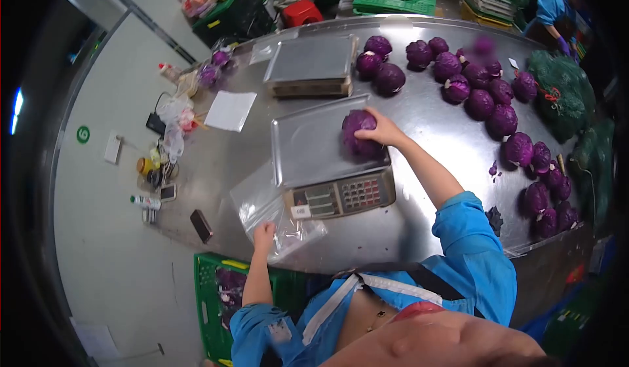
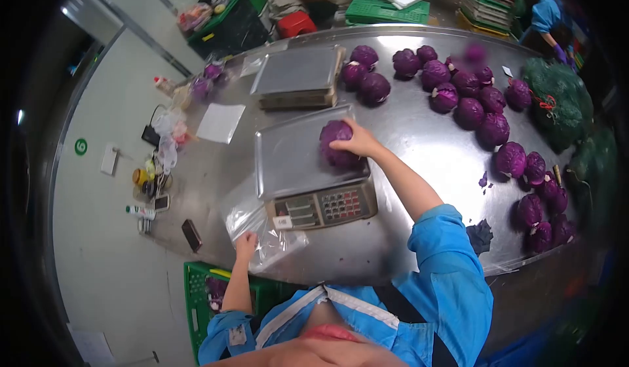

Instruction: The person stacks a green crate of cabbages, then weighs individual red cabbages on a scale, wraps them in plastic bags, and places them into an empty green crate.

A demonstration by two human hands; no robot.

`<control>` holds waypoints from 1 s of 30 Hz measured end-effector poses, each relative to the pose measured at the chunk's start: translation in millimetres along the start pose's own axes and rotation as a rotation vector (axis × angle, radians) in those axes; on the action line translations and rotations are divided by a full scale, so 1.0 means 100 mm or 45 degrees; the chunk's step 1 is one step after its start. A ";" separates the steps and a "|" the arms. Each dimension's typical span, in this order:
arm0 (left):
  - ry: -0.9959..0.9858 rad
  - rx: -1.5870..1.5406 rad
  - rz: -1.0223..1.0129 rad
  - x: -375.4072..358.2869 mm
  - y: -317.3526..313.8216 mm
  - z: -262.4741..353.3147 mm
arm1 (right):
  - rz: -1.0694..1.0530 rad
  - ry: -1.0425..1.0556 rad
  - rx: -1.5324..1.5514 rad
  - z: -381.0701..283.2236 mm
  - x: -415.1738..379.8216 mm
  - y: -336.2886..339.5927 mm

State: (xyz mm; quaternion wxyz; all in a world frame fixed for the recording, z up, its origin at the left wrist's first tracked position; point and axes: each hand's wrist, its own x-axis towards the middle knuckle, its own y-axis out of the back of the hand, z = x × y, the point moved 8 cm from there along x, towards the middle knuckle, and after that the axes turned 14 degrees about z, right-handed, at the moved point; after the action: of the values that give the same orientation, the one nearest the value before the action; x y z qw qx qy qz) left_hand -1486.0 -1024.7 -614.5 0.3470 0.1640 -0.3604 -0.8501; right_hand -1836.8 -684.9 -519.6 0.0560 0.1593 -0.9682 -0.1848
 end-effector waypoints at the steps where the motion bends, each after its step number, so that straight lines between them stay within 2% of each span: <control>1: -0.010 -0.073 0.036 -0.04 0.10 0.15 | -0.031 -0.003 -0.004 -0.08 -0.13 -0.10; 3: 0.114 -0.642 0.063 -0.16 0.18 0.16 | 0.657 0.538 -0.801 -0.68 -0.51 0.15; 5: 0.219 -0.873 0.081 -0.51 0.28 0.69 | 0.424 0.649 -0.206 -0.84 -1.10 -0.17; 6: 0.219 -0.922 0.027 -0.72 0.23 0.97 | 0.144 0.392 0.007 -0.90 -1.47 -0.51; 7: 0.220 -0.974 -0.029 -0.93 0.13 1.15 | -0.176 0.247 0.129 -0.66 -1.84 -0.98; 8: 0.047 -0.974 -0.238 -1.14 -0.08 1.30 | -0.438 0.292 0.205 -0.50 -2.18 -1.38; 9: -0.125 -0.971 -0.446 -1.34 -0.23 1.38 | -0.550 -0.046 0.598 -0.60 -2.43 -1.54; 10: -0.103 -0.979 -0.440 -1.31 -0.20 1.22 | -0.567 -0.061 0.590 -0.57 -2.53 -1.59; 12: -0.484 -0.134 -0.121 -0.98 0.04 0.96 | -0.328 -0.313 0.254 -0.20 -2.58 -1.57; 14: -0.455 0.246 0.117 -0.80 0.62 1.21 | 0.036 -0.057 0.053 -0.11 -2.45 -1.26; 15: -0.448 0.377 0.194 -0.80 0.85 1.39 | 0.022 -0.257 0.163 0.20 -2.45 -1.29; 16: -0.917 0.083 0.352 -1.12 0.88 1.88 | 0.034 -0.253 0.168 0.12 -2.44 -1.30; 17: -1.365 -0.234 0.502 -1.56 0.95 2.28 | 0.023 -0.338 0.407 -0.03 -2.48 -1.27; 18: -1.349 -0.306 0.225 -1.73 0.80 2.52 | 0.014 -0.423 0.642 -0.21 -2.51 -1.20; 19: -1.200 -0.291 -0.128 -1.71 0.48 2.57 | 0.219 -0.065 0.600 -0.59 -2.43 -0.91; 20: -1.191 -0.306 -0.130 -1.71 0.34 2.57 | 0.410 0.296 0.544 -1.02 -2.40 -0.58; 22: -1.093 0.416 -0.894 -1.78 -0.40 2.16 | 0.658 1.084 0.081 -1.98 -2.38 0.03; 23: -1.101 0.420 -0.899 -1.77 -0.35 2.22 | 0.408 0.945 0.329 -1.98 -2.17 0.07; 25: -0.930 -0.719 -1.401 -2.01 -0.09 2.63 | -0.320 0.300 0.757 -1.67 -1.99 -0.10; 26: -0.947 -0.717 -1.413 -1.91 -0.09 2.63 | -0.835 -0.061 0.854 -1.51 -2.14 -0.31; 27: -0.480 -1.348 -1.256 -1.49 0.03 2.61 | -1.134 -0.312 0.479 -1.08 -2.34 -0.46; 28: 0.031 -1.923 -1.020 -1.12 0.04 2.49 | -1.483 -0.315 0.422 -1.03 -2.65 -0.59; 29: 0.009 -1.931 -1.032 -1.08 -0.07 2.48 | -1.358 -0.291 0.434 -1.18 -2.78 -0.67; 30: -0.162 -1.608 -0.973 -1.12 -0.24 2.37 | -1.383 -0.322 0.505 -1.25 -2.82 -0.69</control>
State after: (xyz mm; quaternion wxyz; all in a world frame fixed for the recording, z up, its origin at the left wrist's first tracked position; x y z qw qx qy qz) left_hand -1543.6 -815.3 -465.5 0.0336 -0.0027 0.2601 -0.9650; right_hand -1530.2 -695.2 -443.8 -0.1933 0.6161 -0.7633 -0.0201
